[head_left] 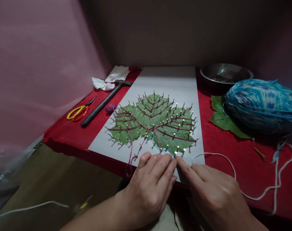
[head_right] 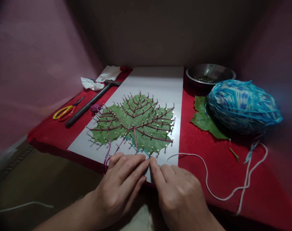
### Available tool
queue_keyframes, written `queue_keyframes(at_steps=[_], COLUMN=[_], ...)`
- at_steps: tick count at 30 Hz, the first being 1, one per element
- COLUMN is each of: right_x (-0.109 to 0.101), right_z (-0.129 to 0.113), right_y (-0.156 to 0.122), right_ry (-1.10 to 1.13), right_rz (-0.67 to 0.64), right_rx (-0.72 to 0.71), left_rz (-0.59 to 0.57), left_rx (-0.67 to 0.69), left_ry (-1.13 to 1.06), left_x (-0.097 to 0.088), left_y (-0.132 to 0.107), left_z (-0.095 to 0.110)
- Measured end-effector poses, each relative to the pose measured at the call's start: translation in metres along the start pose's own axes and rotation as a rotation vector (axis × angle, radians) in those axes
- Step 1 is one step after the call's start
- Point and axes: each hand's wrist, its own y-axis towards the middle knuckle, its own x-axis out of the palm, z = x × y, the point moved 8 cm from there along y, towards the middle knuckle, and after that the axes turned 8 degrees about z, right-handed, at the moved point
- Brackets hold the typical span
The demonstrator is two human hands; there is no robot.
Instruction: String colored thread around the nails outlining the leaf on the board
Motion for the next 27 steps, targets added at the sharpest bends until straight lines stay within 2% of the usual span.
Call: queue_keyframes(at_steps=[11, 17, 22, 27], right_x=[0.0, 0.0, -0.001, -0.001], right_z=[0.002, 0.003, 0.005, 0.015], right_y=[-0.002, -0.002, -0.002, -0.001], right_ry=[0.045, 0.054, 0.063, 0.132], right_rz=[0.02, 0.021, 0.038, -0.008], right_rx=[0.031, 0.059, 0.077, 0.172], left_rz=[-0.012, -0.073, -0.111, -0.148], left_rx=[0.068, 0.048, 0.087, 0.11], left_ry=[-0.002, 0.033, 0.079, 0.128], left_x=[0.003, 0.007, 0.011, 0.016], left_y=[0.003, 0.003, 0.002, -0.002], left_z=[-0.001, -0.003, -0.001, 0.0])
